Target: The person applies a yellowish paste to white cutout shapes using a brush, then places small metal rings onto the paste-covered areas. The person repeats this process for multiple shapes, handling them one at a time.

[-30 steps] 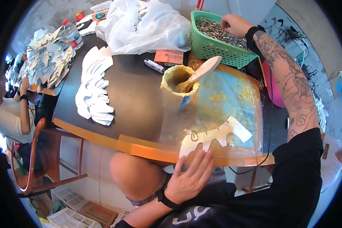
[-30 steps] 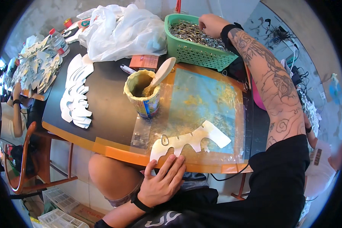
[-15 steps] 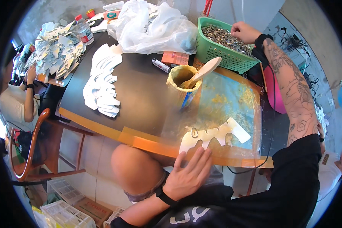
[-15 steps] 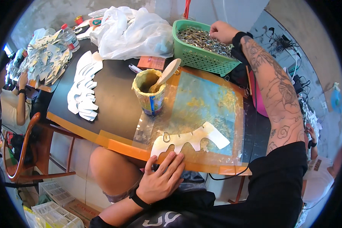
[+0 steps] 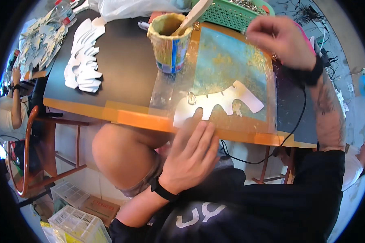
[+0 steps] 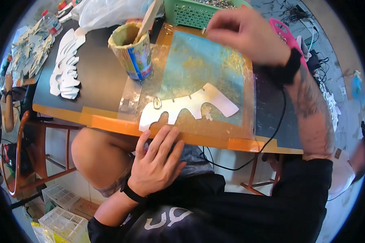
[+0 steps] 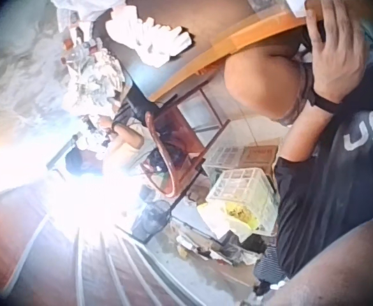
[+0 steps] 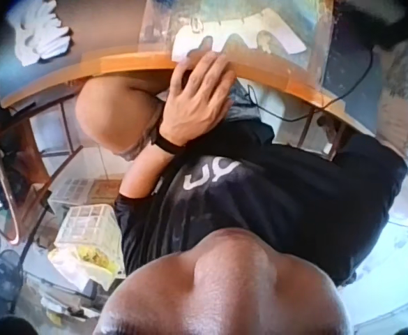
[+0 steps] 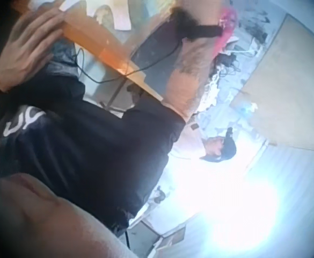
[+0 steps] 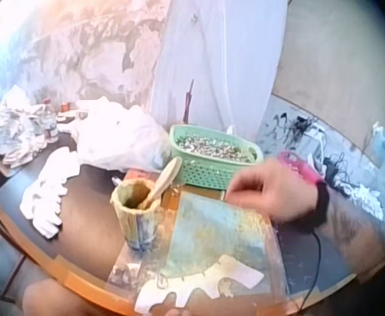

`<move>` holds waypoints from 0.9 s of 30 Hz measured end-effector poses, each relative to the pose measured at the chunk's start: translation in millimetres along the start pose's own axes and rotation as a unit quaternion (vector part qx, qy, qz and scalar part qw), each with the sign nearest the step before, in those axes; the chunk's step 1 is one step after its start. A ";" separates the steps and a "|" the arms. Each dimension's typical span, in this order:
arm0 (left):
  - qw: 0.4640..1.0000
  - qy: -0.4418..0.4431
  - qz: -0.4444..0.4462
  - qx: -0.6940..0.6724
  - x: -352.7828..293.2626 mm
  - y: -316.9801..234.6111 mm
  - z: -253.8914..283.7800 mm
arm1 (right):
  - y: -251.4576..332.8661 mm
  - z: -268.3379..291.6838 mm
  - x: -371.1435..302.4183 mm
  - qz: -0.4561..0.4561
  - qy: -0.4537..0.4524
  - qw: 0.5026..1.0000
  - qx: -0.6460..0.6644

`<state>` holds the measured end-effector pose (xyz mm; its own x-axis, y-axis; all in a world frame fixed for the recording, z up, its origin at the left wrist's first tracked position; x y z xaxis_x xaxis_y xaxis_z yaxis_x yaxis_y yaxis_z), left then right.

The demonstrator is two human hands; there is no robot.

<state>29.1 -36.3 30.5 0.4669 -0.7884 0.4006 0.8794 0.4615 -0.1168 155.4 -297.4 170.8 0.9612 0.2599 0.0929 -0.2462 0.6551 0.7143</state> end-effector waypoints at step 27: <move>0.998 0.031 -0.002 0.051 6.0 -4.7 -10.8 | 24.7 -134.3 -74.3 0.174 0.101 0.920 -0.336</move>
<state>28.7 -47.6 23.6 0.4710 -0.8124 0.3437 0.8689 0.4946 -0.0216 61.2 -205.3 88.4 0.7837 0.6186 0.0563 -0.6211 0.7807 0.0685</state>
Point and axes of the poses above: each hand's wrist, its own x-axis towards the middle knuckle, its own z-axis out of the back of the hand, y = z × x, the point moved 6 cm from there along x, towards the middle knuckle, and after that the axes turned 15 degrees about x, right-handed, at the moved point
